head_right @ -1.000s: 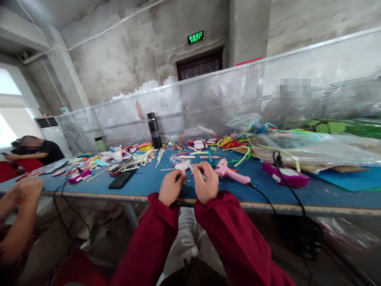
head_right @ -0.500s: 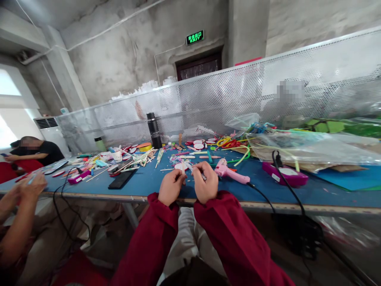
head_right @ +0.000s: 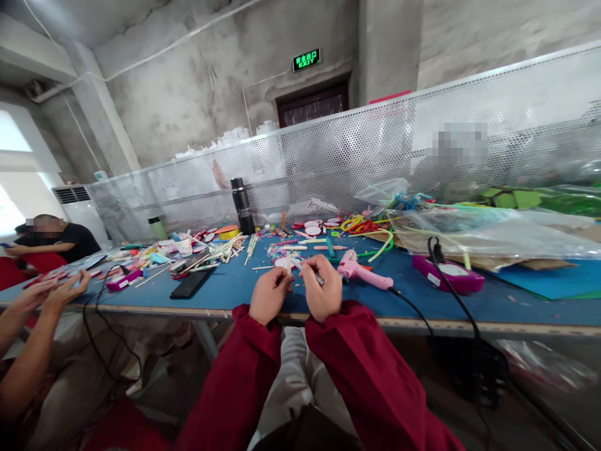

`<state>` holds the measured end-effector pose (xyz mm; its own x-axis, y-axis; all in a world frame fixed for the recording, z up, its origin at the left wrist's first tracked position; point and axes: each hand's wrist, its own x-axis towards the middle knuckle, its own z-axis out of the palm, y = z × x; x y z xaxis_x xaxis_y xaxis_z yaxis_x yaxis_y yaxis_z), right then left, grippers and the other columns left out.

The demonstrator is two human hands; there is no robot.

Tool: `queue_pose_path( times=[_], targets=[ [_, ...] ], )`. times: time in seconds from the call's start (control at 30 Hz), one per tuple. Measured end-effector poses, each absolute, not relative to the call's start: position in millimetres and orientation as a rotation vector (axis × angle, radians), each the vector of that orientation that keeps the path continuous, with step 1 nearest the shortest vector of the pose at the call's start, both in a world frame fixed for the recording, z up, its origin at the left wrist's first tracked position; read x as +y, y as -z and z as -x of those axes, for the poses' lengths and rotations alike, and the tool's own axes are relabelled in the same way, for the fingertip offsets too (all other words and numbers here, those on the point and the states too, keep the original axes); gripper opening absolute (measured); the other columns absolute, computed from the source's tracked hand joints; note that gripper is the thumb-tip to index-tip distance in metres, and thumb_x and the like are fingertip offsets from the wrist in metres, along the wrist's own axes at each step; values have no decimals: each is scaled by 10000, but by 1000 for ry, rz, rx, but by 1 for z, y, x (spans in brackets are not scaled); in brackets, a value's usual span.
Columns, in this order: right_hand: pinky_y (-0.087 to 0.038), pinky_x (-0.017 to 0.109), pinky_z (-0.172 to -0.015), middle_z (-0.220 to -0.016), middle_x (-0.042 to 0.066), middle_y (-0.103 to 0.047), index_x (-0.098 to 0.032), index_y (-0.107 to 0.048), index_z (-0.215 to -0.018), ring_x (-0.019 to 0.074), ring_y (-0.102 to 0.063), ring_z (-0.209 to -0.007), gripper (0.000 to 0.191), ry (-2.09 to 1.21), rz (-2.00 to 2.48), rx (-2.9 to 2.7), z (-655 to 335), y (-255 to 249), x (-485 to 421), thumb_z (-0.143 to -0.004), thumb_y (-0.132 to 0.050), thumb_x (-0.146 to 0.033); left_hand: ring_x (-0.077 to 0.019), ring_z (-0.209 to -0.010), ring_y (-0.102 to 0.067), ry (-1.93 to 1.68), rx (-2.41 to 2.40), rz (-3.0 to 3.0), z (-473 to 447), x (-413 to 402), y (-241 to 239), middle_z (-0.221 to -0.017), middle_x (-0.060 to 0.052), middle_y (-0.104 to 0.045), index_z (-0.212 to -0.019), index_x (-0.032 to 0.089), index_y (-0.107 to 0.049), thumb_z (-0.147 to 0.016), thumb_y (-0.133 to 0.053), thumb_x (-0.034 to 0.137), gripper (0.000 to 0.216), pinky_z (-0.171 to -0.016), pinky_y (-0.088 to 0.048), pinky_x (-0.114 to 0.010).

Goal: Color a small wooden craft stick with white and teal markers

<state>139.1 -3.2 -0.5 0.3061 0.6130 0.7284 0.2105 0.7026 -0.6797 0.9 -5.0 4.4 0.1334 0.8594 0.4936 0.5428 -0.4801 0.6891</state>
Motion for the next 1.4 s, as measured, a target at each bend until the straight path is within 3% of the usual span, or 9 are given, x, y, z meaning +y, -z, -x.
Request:
queue_pose_path(
  times=[1.4],
  targets=[
    [-481,316,-602,-660,-10,-640,-212,-643,-783,173,-597,-613,134,-306,815,-1220,-139,1,1,-866,-572,-290,-127,-635,-531,-1307,1352,-2067,-1,-3,-3,-664,22,-609,-712,202,-578,-933,-536,301,246,-620,-364,-239]
  ],
)
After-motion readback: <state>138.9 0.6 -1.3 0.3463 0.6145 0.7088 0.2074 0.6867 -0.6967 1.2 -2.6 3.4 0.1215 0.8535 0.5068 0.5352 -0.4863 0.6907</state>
